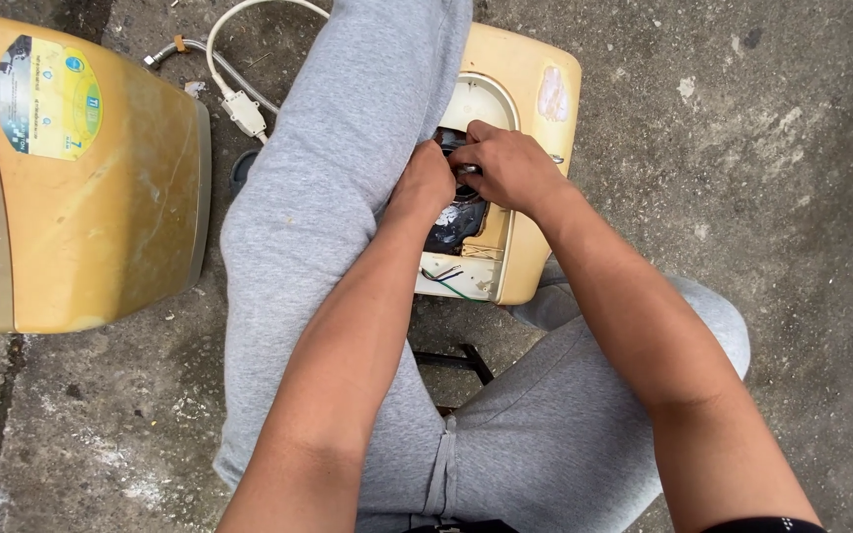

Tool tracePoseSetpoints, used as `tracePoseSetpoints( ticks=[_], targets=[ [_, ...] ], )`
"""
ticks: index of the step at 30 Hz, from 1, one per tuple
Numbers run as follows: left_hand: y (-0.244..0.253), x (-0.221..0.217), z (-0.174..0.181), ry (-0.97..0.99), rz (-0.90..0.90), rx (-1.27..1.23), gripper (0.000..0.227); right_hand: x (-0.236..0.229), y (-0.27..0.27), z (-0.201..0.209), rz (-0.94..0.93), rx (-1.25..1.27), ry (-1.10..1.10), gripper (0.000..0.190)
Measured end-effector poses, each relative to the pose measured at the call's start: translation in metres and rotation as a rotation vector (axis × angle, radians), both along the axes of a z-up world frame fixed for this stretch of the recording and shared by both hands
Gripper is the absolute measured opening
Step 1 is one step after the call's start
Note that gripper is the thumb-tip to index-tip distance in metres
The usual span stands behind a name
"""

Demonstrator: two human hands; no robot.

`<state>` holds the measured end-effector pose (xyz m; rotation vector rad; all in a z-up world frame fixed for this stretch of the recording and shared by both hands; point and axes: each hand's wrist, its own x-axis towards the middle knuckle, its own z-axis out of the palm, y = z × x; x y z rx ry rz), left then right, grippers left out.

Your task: Disassembling a water heater by removing nuts with a wrench and extracting the internal heating element.

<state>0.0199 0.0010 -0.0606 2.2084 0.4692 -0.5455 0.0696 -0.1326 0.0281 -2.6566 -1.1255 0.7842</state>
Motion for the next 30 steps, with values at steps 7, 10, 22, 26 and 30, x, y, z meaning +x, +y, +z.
tracePoseSetpoints(
  ticks=[7,10,22,26,30],
  targets=[
    [-0.002,0.001,-0.005,-0.03,-0.04,0.036,0.021,0.005,-0.002,-0.006,0.169,-0.038,-0.086,0.01],
    [0.0,0.002,-0.006,-0.026,-0.049,0.042,0.02,0.007,-0.003,-0.018,0.243,-0.04,-0.115,0.012],
    [0.007,-0.006,0.039,-0.022,-0.106,0.044,0.019,0.011,-0.005,-0.035,0.329,-0.09,-0.197,0.015],
    [0.009,-0.02,0.06,-0.075,-0.169,0.056,0.021,0.016,-0.007,-0.054,0.205,-0.076,-0.17,0.014],
    [0.009,-0.023,0.041,-0.094,-0.17,0.081,0.014,0.018,-0.01,-0.07,0.133,-0.072,-0.152,0.014]
  ],
)
